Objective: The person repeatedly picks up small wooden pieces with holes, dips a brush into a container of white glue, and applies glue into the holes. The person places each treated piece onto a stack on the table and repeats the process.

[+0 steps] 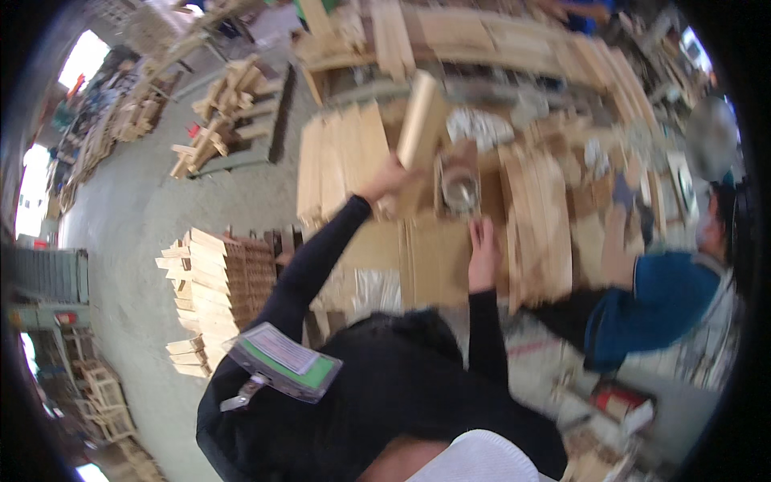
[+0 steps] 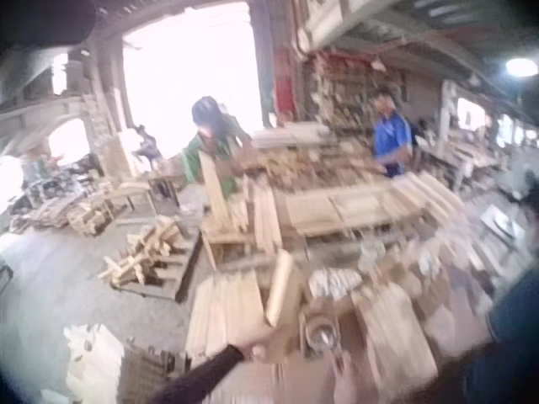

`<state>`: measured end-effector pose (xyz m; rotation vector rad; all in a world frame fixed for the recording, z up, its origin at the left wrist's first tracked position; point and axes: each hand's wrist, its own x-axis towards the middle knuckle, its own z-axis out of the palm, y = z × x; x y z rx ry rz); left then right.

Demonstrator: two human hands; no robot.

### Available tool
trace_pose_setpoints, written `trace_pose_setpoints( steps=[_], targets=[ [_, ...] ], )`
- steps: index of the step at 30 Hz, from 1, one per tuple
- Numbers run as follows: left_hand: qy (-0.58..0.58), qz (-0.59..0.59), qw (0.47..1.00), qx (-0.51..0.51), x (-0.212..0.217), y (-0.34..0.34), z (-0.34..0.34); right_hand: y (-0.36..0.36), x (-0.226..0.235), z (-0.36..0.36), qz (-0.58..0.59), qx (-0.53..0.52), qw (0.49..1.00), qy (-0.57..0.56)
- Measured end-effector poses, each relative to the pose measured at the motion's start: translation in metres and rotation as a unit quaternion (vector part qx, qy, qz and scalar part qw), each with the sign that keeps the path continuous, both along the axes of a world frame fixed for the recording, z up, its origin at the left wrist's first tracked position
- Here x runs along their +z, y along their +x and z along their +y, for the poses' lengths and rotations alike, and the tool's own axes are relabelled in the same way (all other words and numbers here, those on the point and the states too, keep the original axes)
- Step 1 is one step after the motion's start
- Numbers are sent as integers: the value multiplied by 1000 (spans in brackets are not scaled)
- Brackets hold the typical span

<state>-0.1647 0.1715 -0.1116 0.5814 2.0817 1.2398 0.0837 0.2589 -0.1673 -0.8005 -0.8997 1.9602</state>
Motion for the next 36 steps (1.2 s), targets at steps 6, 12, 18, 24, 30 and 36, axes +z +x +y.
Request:
trace_pose_setpoints(
  steps=[6,12,18,24,30,36],
  targets=[
    [258,-160,953,-12,49,32,-85,-15,21,22,-107,4,989,99],
    [222,-124,967,29,48,52,-142,-21,12,36,-202,37,948,243],
    [221,-186,954,78,51,74,-176,-25,4,41,-195,77,959,192],
    [219,-221,945,98,47,86,-181,-20,-7,47,-116,87,989,-4],
    [219,-250,939,84,48,98,-177,-17,-18,41,-13,74,986,-146],
    [238,-245,939,43,53,104,-175,-10,-32,35,97,57,968,-226]
  ],
)
